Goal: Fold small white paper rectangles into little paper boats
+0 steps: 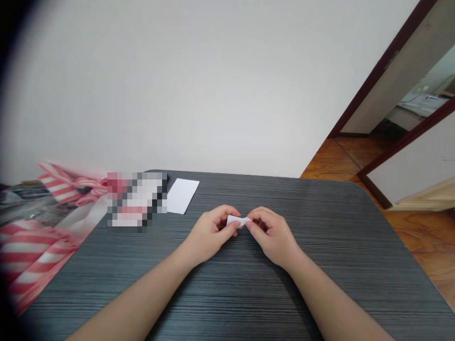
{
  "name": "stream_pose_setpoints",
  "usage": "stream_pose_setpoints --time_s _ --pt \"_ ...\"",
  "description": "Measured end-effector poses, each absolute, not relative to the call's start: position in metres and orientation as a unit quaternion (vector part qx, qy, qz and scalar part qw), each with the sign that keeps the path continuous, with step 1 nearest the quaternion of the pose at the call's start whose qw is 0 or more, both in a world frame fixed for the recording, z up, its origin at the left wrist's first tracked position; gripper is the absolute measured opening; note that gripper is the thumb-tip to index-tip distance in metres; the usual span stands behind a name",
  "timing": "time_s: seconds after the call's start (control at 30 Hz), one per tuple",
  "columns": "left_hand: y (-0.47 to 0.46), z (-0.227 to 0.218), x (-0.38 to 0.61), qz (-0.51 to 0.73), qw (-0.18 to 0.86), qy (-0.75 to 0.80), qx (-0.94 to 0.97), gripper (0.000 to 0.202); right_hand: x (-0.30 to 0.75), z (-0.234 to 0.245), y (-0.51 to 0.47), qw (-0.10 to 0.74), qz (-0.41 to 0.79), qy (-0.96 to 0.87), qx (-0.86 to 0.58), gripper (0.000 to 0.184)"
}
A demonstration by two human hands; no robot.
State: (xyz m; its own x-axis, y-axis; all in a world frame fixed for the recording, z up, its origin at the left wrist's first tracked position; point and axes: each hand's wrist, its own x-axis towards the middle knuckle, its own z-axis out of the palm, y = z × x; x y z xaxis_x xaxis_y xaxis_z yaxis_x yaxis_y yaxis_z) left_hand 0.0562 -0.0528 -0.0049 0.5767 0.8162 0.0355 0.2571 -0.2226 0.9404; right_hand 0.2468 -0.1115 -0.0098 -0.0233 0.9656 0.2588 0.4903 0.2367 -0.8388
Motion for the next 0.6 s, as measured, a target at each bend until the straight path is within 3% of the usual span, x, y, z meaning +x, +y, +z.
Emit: stream_pose_setpoints --time_s 0.4,0.6 --pt "-0.0539 0.0031 0.0553 0.244 0.502 0.349 0.752 0.026 0.2456 -0.0021 -0.1115 0.412 0.272 -0.686 -0.535 0.015" --pt "-0.0558 0.0048 0.0565 0.237 0.553 0.356 0.715 0.027 0.2472 -0.0048 -0.1111 0.433 0.266 -0.684 -0.524 0.012"
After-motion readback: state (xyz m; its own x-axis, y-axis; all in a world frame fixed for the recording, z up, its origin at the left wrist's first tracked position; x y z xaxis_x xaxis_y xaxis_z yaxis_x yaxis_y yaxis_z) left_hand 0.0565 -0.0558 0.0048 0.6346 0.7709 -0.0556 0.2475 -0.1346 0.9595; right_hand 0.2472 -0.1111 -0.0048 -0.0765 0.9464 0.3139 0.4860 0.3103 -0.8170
